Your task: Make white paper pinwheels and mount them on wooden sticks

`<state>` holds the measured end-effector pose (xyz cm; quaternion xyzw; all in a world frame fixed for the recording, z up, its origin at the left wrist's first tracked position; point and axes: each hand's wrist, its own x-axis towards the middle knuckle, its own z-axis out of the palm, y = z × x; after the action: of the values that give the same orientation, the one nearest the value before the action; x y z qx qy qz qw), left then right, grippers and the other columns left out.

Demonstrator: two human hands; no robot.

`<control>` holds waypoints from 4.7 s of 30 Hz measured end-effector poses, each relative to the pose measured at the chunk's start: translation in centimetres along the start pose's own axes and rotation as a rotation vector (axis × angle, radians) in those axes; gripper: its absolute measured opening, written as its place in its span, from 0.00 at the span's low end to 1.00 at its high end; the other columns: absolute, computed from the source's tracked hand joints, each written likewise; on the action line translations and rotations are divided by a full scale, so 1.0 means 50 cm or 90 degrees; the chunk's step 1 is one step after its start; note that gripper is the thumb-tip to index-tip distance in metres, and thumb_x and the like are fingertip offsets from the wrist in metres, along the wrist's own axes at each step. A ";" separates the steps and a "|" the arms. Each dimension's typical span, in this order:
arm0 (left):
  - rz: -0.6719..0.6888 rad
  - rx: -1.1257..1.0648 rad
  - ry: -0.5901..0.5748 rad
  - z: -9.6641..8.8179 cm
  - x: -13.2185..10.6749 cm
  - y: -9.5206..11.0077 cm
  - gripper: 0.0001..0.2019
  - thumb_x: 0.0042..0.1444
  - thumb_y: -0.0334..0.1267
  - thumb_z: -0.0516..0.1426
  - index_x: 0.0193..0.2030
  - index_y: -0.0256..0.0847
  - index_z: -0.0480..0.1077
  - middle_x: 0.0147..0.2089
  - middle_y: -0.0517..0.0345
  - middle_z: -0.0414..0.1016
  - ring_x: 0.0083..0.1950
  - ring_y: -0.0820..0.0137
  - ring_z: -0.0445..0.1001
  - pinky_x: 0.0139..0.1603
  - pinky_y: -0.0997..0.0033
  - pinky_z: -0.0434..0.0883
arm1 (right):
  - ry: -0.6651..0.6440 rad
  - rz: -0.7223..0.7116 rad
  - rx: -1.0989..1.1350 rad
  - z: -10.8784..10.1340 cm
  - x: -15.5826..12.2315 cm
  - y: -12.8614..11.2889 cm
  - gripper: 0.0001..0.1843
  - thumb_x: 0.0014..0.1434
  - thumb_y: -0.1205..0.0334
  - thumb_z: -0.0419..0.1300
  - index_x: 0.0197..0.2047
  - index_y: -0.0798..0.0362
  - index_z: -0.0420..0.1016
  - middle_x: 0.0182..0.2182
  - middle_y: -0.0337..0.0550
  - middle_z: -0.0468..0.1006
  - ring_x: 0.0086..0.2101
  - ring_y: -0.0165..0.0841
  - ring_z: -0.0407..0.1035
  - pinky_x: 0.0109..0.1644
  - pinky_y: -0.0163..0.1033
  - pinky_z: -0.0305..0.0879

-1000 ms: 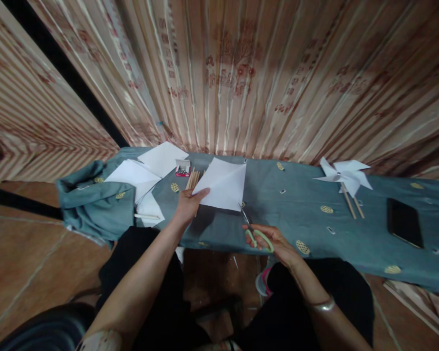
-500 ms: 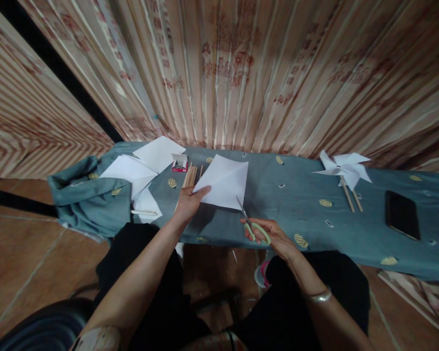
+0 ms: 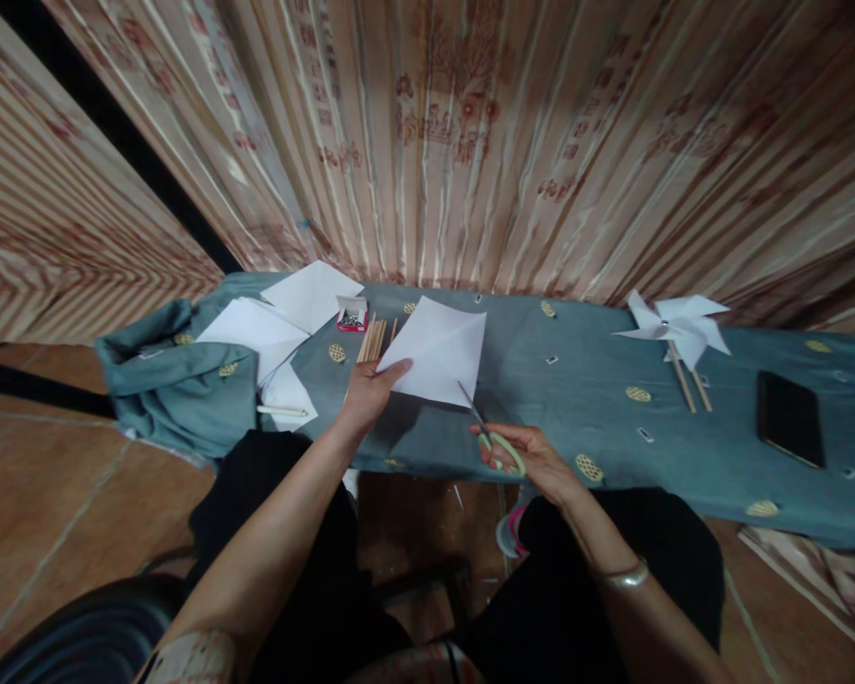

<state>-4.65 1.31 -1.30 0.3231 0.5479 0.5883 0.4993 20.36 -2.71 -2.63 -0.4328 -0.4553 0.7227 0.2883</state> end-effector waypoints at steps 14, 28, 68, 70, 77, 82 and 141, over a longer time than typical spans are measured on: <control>-0.011 0.003 0.004 0.000 -0.002 0.005 0.18 0.35 0.45 0.69 0.30 0.32 0.78 0.29 0.51 0.80 0.29 0.65 0.76 0.33 0.67 0.72 | 0.035 0.040 0.020 0.005 0.003 -0.005 0.26 0.36 0.51 0.75 0.40 0.53 0.83 0.21 0.37 0.74 0.22 0.24 0.64 0.28 0.33 0.65; -0.029 0.009 -0.031 0.002 -0.010 -0.006 0.18 0.35 0.45 0.69 0.31 0.33 0.79 0.32 0.49 0.81 0.32 0.63 0.77 0.37 0.66 0.73 | 0.016 0.027 0.014 0.000 0.003 0.000 0.25 0.40 0.52 0.74 0.42 0.54 0.82 0.23 0.39 0.75 0.23 0.25 0.65 0.29 0.34 0.65; -0.118 0.028 -0.095 0.012 -0.025 -0.024 0.19 0.34 0.47 0.70 0.29 0.32 0.78 0.28 0.52 0.79 0.28 0.68 0.74 0.31 0.69 0.70 | 0.046 0.052 0.014 0.010 0.006 -0.006 0.26 0.33 0.46 0.75 0.31 0.56 0.77 0.21 0.37 0.76 0.21 0.23 0.65 0.25 0.31 0.59; -0.119 0.030 -0.102 0.013 -0.027 -0.028 0.19 0.35 0.47 0.70 0.29 0.32 0.78 0.27 0.53 0.78 0.26 0.70 0.73 0.29 0.70 0.68 | 0.038 0.047 0.002 0.008 0.007 -0.003 0.25 0.34 0.45 0.74 0.28 0.56 0.75 0.21 0.37 0.76 0.21 0.23 0.65 0.24 0.31 0.58; -0.116 0.023 -0.098 0.013 -0.025 -0.038 0.18 0.36 0.46 0.69 0.29 0.33 0.78 0.26 0.54 0.78 0.25 0.71 0.72 0.27 0.72 0.68 | 0.036 0.039 0.005 0.004 0.011 0.006 0.25 0.35 0.45 0.74 0.29 0.55 0.75 0.21 0.36 0.75 0.21 0.24 0.64 0.26 0.33 0.60; -0.110 0.019 -0.110 0.013 -0.026 -0.038 0.17 0.37 0.46 0.69 0.30 0.34 0.78 0.26 0.54 0.78 0.26 0.71 0.72 0.28 0.72 0.68 | 0.027 0.034 -0.009 0.008 0.010 0.002 0.23 0.37 0.46 0.73 0.28 0.55 0.74 0.21 0.35 0.73 0.21 0.24 0.64 0.27 0.33 0.61; -0.151 0.192 -0.274 0.019 -0.046 -0.022 0.09 0.36 0.40 0.66 0.19 0.36 0.75 0.17 0.60 0.71 0.19 0.75 0.65 0.21 0.76 0.60 | 0.297 -0.222 -0.153 -0.080 -0.005 -0.043 0.32 0.38 0.50 0.73 0.47 0.50 0.74 0.35 0.43 0.81 0.33 0.35 0.72 0.39 0.41 0.68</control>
<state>-2.81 -0.66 -1.80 0.4451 0.5444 0.3555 0.6157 24.09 -0.36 -1.43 -0.5332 -0.5268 0.4845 0.4510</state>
